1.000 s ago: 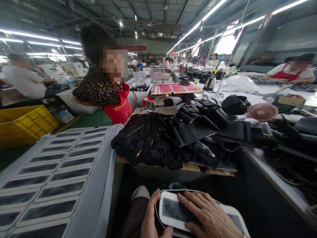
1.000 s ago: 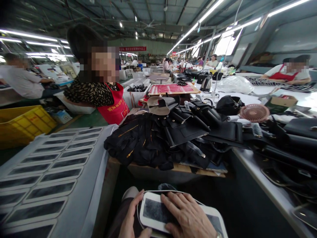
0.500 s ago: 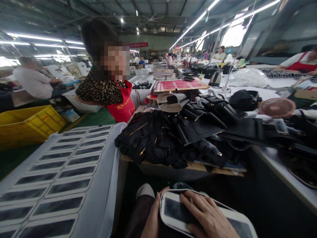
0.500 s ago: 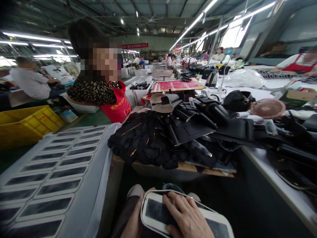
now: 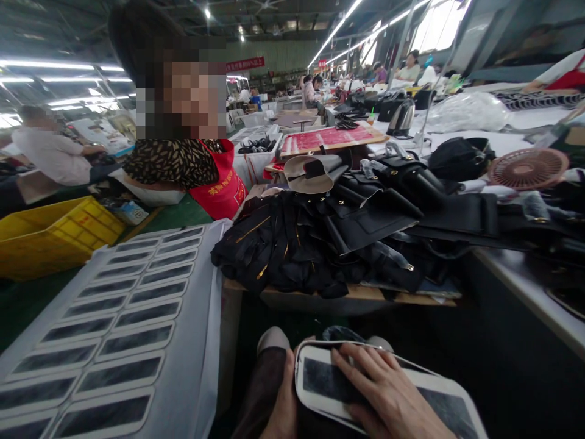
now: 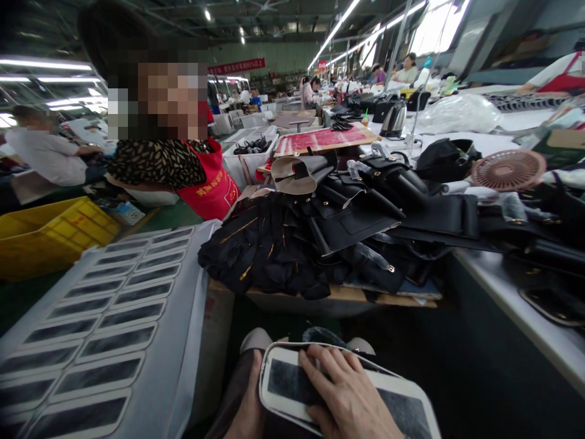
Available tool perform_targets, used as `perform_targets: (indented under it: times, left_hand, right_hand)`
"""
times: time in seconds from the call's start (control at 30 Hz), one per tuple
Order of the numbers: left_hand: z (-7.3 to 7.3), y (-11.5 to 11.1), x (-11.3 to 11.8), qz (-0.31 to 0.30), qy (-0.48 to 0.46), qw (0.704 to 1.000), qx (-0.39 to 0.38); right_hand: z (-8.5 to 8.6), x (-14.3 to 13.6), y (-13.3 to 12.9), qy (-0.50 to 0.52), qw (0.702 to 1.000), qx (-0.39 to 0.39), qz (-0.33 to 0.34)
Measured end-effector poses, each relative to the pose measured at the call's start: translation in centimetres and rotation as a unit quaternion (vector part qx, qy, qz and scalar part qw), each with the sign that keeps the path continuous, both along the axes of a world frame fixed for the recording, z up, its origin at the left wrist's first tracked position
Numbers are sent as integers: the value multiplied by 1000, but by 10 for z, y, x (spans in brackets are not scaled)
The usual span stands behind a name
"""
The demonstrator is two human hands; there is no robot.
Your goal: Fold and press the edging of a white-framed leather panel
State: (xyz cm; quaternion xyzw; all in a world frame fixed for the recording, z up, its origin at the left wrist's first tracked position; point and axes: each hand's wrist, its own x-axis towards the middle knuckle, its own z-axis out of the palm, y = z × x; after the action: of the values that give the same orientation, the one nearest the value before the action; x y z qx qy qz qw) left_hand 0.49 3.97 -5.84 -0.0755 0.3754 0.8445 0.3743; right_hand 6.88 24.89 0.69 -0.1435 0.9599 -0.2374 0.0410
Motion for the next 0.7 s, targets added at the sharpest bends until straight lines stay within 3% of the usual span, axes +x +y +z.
perform_targets:
  times: [0.2, 0.4, 0.53, 0.7]
  left_hand:
    - [0, 4, -1, 6, -39, 998, 41]
    - [6, 2, -4, -11, -15, 998, 52]
    - [8, 0, -4, -17, 6, 999, 43]
    - [0, -7, -5, -14, -12, 1000, 5]
  right_hand:
    - [12, 0, -2, -2, 1000, 16, -6]
    - [11, -2, -5, -23, 1000, 15, -4]
    - [18, -4, -7, -54, 998, 13, -17]
    - [25, -4, -9, -43, 998, -4, -34]
